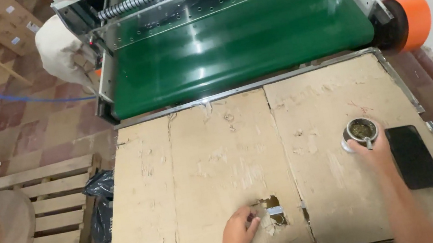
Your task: Catching plastic bags from a production machine, folding them on a workbench, and placing them into a collection bin.
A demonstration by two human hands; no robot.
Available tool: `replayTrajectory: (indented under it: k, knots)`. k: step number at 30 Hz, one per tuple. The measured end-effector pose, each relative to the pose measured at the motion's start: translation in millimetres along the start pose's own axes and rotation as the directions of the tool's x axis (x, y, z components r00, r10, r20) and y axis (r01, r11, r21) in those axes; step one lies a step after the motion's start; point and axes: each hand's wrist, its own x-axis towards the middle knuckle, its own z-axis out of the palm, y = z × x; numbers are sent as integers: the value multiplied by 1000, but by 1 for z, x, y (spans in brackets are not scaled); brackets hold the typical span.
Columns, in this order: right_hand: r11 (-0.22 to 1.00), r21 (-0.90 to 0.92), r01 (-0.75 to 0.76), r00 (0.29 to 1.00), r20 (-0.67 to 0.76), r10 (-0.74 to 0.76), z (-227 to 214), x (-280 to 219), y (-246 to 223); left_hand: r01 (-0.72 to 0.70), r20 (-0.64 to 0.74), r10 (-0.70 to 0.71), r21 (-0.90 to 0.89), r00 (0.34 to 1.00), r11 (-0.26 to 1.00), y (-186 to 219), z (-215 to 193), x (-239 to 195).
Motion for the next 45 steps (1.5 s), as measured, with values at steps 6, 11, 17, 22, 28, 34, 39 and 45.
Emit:
replayTrajectory:
  k: [6,11,17,22,28,34,39,45]
  knots:
    - [989,71,-126,981,-141,135,13,-40,-7,45,-3,-45,-36,999,998,-9,-2,13]
    - [991,-76,105,967,-223,-120,65,-72,114,69,-80,-82,-147,993,987,-33,2,22]
    - [706,-483,518,852,371,-371,114,-60,95,65,-198,-137,-334,971,940,-48,-16,42]
    - [513,-646,564,825,454,-336,131,-34,69,24,-365,-375,-688,853,725,-100,-19,56]
    - [541,-616,573,820,428,-380,130,-36,68,0,-292,-568,-889,770,457,-136,-2,51]
    - [557,-602,573,820,416,-393,129,-35,66,11,-337,-538,-840,772,542,-126,-4,51]
    - [540,-608,582,813,409,-415,130,-32,74,125,-292,-587,-815,755,566,-100,-18,44]
    - [508,-622,596,789,336,-514,133,-35,88,133,-302,-604,-812,738,568,-87,-22,37]
